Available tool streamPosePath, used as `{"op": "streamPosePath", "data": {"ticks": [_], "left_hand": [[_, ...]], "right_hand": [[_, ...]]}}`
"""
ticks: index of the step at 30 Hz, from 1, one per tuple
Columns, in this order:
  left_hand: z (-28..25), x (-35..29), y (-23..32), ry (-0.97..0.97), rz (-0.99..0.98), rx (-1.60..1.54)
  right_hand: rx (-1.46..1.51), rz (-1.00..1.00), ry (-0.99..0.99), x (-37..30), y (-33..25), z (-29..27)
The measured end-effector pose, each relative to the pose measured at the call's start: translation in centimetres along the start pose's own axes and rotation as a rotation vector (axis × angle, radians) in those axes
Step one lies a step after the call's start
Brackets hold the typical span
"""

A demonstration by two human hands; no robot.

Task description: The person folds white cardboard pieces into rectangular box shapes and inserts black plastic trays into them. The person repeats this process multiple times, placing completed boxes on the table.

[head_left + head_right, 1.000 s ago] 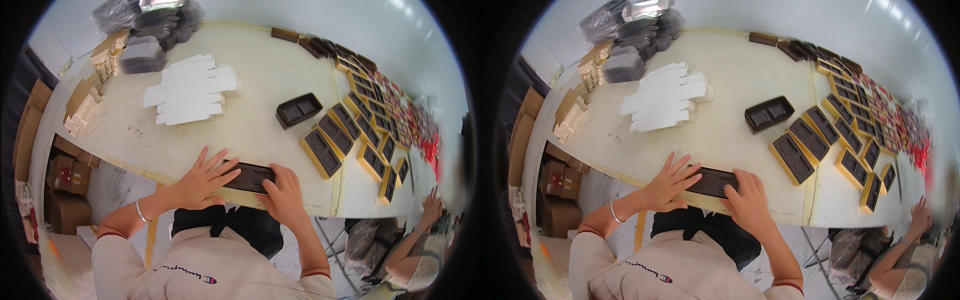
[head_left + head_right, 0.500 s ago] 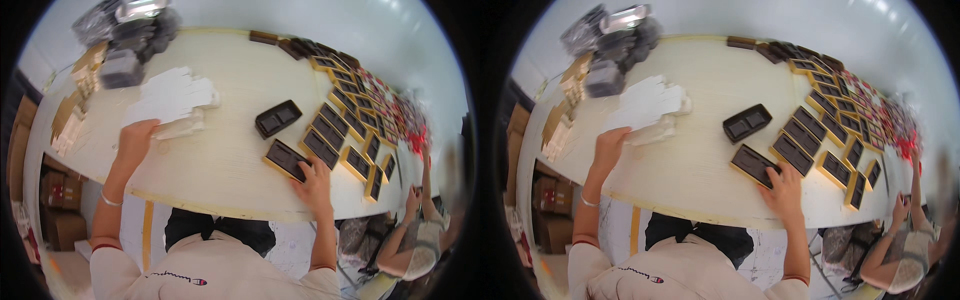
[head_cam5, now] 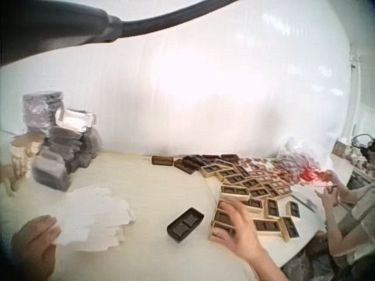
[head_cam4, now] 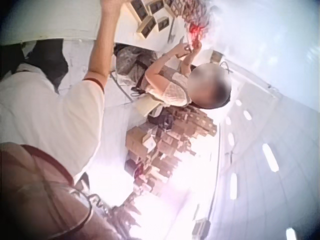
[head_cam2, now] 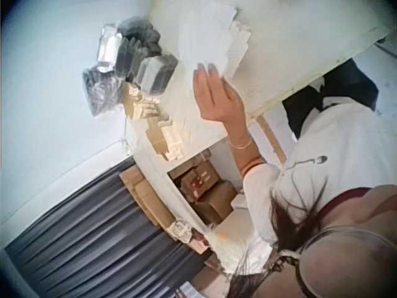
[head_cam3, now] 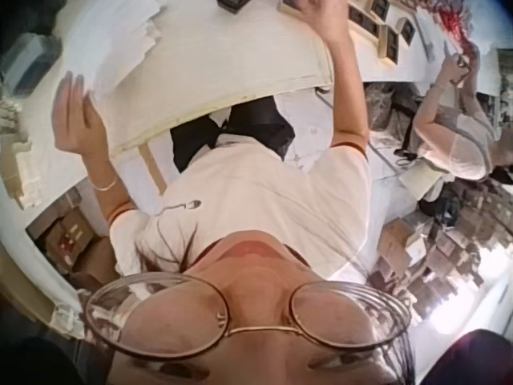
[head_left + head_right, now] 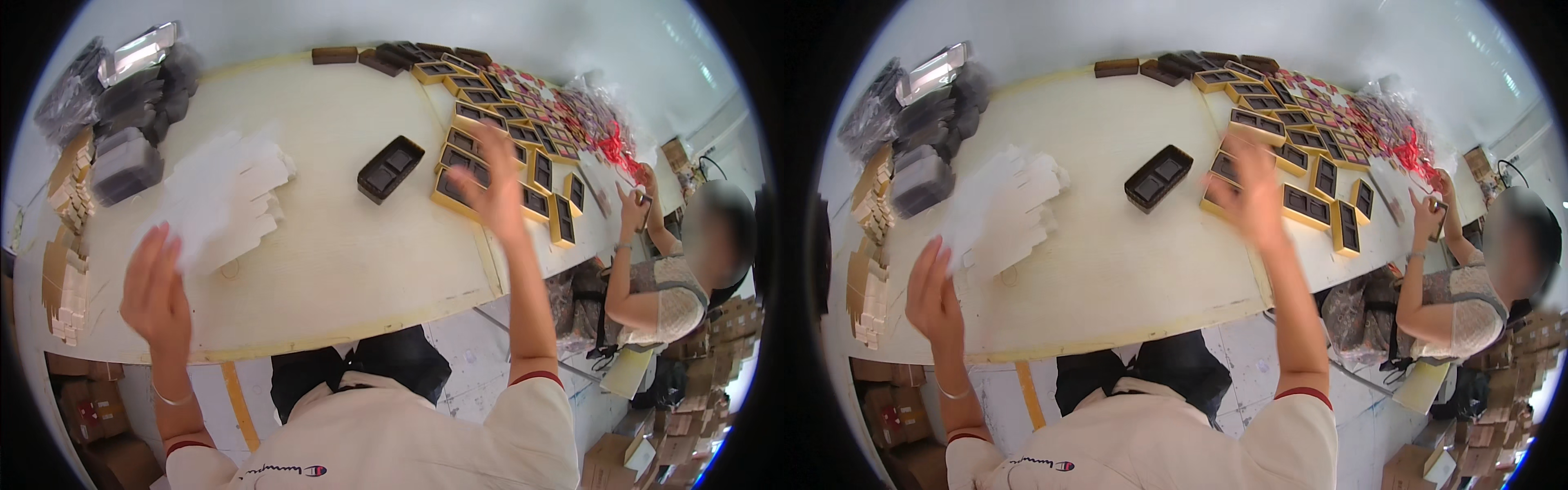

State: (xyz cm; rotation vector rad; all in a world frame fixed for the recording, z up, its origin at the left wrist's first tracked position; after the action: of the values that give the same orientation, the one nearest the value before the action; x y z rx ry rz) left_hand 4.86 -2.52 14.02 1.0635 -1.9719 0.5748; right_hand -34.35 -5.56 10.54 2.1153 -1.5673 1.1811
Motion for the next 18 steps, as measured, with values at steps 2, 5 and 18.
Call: {"op": "streamPosePath", "data": {"ticks": [2,5,18], "left_hand": [[-0.5,-1.8,4.6,-0.079,0.135,-0.193],[1.6,-5.0,10.6,-0.281,0.201,-0.346],[10.7,-10.6,10.8,-0.953,-0.486,-0.867]], "right_hand": [[0.091,-0.226,-0.119,-3.5,-7.8,1.1],[0.230,-0.499,-0.238,-8.7,-15.6,2.3],[0.474,0.148,-0.415,-14.6,-11.8,6.7]]}}
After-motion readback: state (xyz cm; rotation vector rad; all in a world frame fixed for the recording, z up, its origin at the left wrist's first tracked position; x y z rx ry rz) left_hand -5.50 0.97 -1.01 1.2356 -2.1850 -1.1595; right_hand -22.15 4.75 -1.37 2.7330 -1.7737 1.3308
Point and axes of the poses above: each hand's wrist, its own x-axis towards the middle knuckle, its own z-axis out of the palm, y = z × x, the point moved 6 cm from there along x, towards the middle knuckle, and after that the axes turned 3 degrees about -z, right-handed, at the moved point
